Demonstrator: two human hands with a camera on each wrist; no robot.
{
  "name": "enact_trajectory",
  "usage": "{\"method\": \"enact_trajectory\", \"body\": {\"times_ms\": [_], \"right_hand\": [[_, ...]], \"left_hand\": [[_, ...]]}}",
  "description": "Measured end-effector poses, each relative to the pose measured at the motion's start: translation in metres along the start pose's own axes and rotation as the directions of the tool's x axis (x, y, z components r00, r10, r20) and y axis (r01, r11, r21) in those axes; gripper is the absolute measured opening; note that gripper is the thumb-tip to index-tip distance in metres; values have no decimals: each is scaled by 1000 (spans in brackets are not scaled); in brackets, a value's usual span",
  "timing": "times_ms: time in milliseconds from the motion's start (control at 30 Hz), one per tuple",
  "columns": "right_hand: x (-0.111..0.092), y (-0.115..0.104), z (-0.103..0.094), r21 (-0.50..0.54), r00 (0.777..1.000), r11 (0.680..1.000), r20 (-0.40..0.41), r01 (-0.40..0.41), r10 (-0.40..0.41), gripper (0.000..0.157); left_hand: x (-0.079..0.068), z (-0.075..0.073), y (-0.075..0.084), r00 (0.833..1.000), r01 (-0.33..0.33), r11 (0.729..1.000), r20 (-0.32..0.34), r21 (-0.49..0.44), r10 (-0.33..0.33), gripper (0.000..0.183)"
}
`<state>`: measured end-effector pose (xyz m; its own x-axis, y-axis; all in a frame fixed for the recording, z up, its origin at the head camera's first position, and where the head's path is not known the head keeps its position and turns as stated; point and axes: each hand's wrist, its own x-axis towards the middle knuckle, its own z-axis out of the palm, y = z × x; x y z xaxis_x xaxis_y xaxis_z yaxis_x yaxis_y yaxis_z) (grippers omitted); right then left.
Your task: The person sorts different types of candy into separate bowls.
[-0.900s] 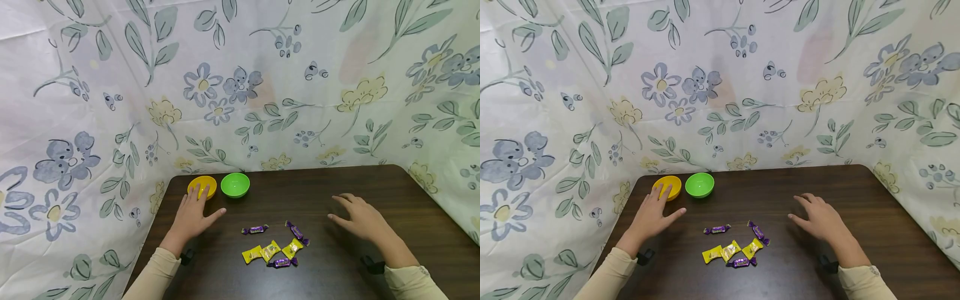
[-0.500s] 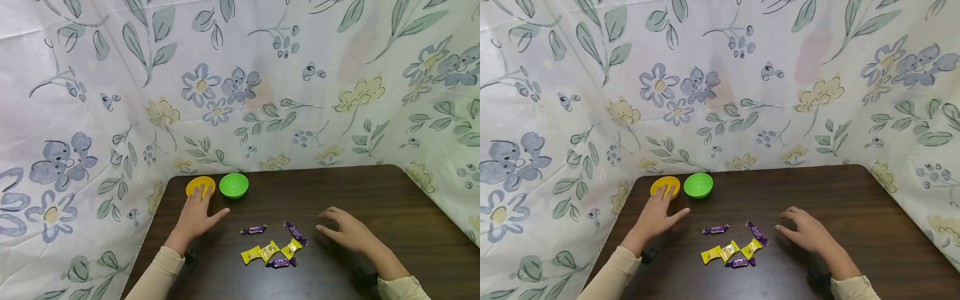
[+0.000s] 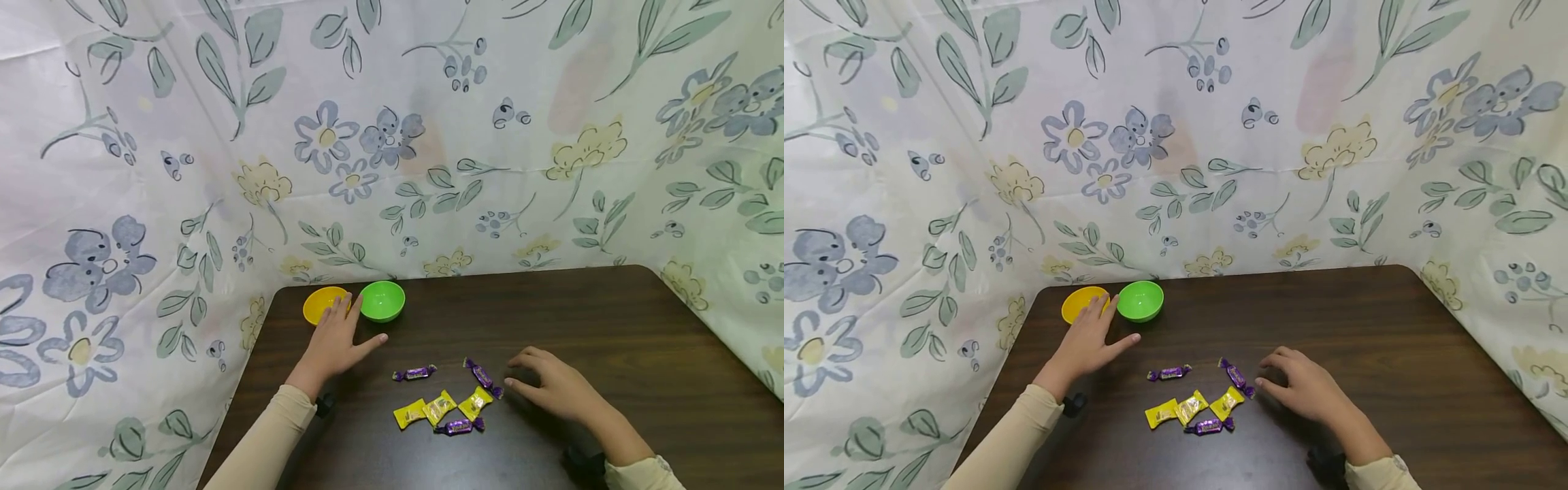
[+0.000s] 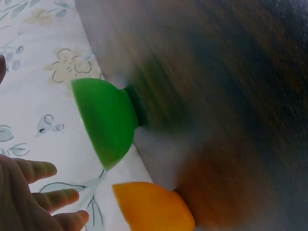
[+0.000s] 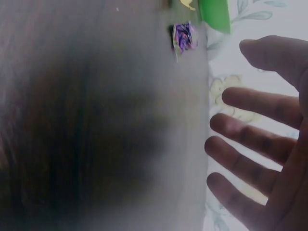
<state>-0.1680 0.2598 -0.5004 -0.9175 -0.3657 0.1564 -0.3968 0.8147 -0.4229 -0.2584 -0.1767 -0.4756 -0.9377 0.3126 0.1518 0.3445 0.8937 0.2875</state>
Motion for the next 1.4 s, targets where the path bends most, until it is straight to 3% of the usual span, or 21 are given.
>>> {"method": "enact_trajectory", "body": {"times_ms": [467,767,1400], "right_hand": [[-1,-12,13,-17,997,997,22,-71,72,22],[3,-18,19,-10,995,997,63,-82,82,22],[12,-23,23,-70,996,995,59,-67,71,26]], "left_hand": [[17,19,-3,997,-43,999,64,26,42,112],[32,26,-6,997,-12,999,82,46,9,113],[59,30,-12,998,-24,996,52,88,19,108]]}}
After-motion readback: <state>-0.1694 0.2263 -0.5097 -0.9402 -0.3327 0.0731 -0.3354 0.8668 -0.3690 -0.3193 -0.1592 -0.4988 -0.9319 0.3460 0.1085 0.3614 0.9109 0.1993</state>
